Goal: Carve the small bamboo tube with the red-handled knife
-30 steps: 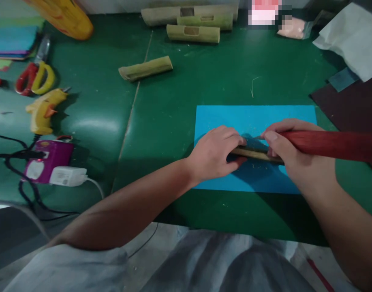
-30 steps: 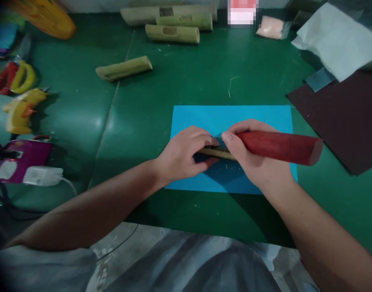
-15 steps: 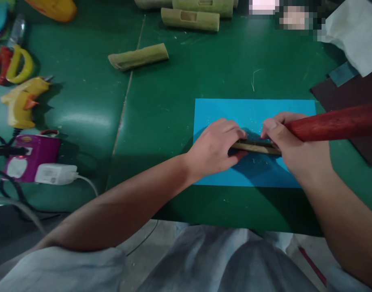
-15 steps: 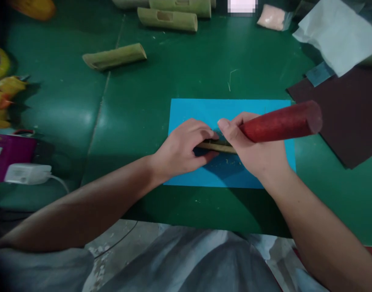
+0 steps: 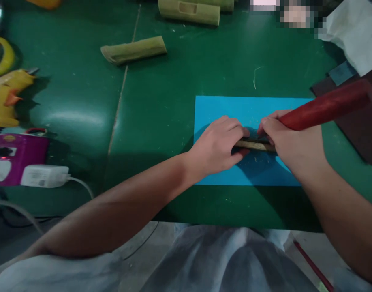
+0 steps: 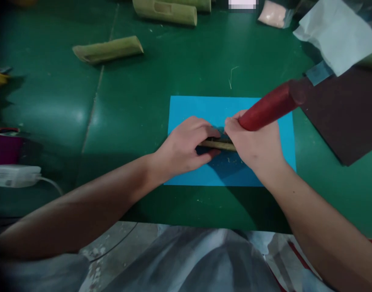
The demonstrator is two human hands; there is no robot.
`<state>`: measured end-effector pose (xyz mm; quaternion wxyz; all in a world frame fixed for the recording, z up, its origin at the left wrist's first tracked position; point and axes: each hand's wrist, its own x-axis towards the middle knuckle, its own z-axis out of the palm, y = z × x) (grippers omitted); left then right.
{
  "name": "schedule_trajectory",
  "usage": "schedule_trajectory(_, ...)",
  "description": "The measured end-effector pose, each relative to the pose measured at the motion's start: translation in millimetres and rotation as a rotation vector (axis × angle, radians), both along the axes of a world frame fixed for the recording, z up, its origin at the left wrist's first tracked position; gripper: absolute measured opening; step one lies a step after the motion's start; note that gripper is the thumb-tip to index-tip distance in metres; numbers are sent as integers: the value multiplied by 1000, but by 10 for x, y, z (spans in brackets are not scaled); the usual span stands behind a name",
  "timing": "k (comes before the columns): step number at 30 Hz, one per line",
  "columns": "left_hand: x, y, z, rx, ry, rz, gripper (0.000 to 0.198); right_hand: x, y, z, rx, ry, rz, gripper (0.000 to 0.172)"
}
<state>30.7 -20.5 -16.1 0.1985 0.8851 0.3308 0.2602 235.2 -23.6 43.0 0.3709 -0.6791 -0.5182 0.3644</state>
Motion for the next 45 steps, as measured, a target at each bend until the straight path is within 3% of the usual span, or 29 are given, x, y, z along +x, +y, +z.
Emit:
schedule_trajectory(7, 88, -9, 42, 67, 167, 83, 24, -186, 72, 65, -95, -14, -76, 44)
schedule_trajectory(20, 90, 60, 49, -19, 182, 39, 27, -129, -3, 3, 15, 88, -33, 40)
schedule_trajectory(24, 78, 58, 74, -27, 181, 36, 26, -81, -7, -50, 144, 167, -71, 31)
schedule_trajectory(33, 99, 39, 98, -29, 174, 57, 25, -99, 16, -19, 39, 71, -62, 38)
schedule_trajectory(39, 117, 20, 103, -41, 175, 77, 26, -87, 33, -63, 31, 80, -51, 28)
schedule_trajectory(45, 114, 44, 96, -54, 165, 58, 24, -77, 41, -85, 17, 68, -49, 30)
